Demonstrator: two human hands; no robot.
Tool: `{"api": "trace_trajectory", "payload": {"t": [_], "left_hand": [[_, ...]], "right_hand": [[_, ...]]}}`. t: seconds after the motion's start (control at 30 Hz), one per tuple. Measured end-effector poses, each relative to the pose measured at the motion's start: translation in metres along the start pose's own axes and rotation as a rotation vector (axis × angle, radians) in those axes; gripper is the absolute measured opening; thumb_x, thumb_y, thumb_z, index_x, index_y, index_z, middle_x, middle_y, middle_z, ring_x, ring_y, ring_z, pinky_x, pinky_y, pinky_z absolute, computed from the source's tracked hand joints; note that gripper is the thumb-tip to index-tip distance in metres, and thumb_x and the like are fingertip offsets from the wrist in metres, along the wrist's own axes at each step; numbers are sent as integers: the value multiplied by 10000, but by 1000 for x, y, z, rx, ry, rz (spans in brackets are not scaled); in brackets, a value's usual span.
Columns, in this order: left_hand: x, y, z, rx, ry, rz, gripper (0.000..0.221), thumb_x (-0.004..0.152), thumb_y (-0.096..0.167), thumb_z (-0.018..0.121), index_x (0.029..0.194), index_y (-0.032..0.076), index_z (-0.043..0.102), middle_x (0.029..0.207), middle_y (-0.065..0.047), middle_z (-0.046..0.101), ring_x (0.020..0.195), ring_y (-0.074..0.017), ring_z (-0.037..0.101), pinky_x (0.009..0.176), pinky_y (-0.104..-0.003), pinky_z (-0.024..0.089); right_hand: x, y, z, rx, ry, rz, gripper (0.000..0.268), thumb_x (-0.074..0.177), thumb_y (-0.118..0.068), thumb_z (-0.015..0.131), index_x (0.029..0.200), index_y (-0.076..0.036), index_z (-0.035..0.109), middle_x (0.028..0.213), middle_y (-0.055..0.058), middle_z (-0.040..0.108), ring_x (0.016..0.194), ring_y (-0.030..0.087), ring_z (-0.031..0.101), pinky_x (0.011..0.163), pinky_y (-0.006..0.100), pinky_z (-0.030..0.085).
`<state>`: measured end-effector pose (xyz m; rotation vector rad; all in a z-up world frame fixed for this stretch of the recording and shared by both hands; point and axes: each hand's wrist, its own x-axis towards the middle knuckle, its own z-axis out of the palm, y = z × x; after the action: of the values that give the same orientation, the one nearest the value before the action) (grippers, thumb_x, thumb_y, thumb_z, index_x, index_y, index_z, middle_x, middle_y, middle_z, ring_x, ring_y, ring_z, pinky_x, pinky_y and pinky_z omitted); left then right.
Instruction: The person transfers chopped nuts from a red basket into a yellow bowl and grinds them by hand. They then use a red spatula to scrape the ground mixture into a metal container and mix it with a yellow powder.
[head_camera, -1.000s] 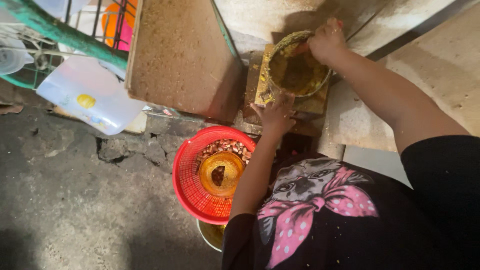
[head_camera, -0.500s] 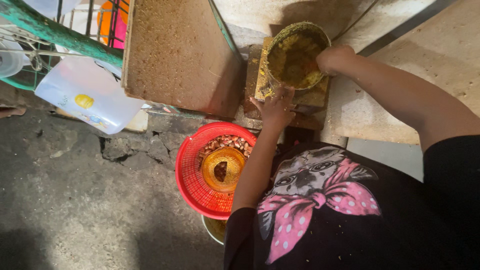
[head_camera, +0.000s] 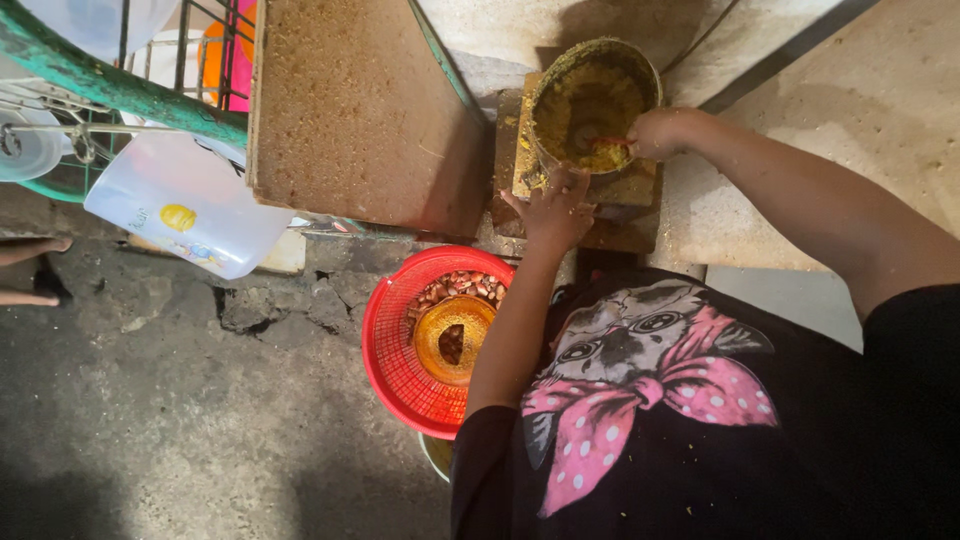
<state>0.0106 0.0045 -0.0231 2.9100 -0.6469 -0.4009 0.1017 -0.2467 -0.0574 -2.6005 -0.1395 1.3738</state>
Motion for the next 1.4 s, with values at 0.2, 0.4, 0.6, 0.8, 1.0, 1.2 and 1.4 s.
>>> {"api": "trace_trajectory", "payload": {"t": [0.2,0.4,0.6,0.8,1.0,1.2,1.4], "left_hand": [[0,3,-13,10,-119,-32,866,751,473,796,1516,448,390,1609,34,345,1330,-346,545,1102,-884,64],[-2,5,-20,47,-108,-29,955,716,495,840,1531,412,350,1644,10,272,1340,-380,525,1073,-884,88],[-5,8,-19,22,-103,-26,980,705,455,859,1538,398,347,1642,34,294,1328,-359,534,1087,-883,89],[-3,7,-12,24,-98,-24,978,709,452,856,1541,393,348,1596,49,354,1330,-343,541,1090,-893,87],[-2,3,-8,23,-87,-2,996,712,481,846,1554,397,320,1630,31,313,1300,-344,557,1074,-900,80],[-1,3,-8,68,-118,-4,1002,717,518,834,1561,413,305,1664,25,263,1308,-346,554,1076,-889,91],[-2,6,-14,52,-97,-6,992,695,514,844,1544,417,339,1653,36,281,1306,-335,560,1072,-898,99]], "right_hand": [[21,5,24,233,-41,58,430,1078,-386,508,1362,-107,670,1188,211,707,867,301,691,781,456,578],[62,5,66,571,85,37,425,1067,-413,545,1366,-134,663,1140,161,721,851,261,635,753,444,540],[48,18,82,763,289,31,462,1059,-415,566,1438,-152,590,1305,181,605,1130,388,550,945,564,455],[-32,-2,51,680,518,77,446,1075,-257,461,1480,-112,575,1257,174,699,946,267,679,896,475,542],[-108,-40,30,656,436,153,564,1065,-206,384,1627,-219,330,1263,154,651,804,328,652,752,486,591],[-117,-44,38,492,613,8,598,1059,-230,450,1637,-178,303,1183,191,685,900,301,666,832,476,532],[-103,-34,32,600,481,132,653,1051,-226,466,1670,-199,260,1101,215,698,920,381,693,805,491,576]]}}
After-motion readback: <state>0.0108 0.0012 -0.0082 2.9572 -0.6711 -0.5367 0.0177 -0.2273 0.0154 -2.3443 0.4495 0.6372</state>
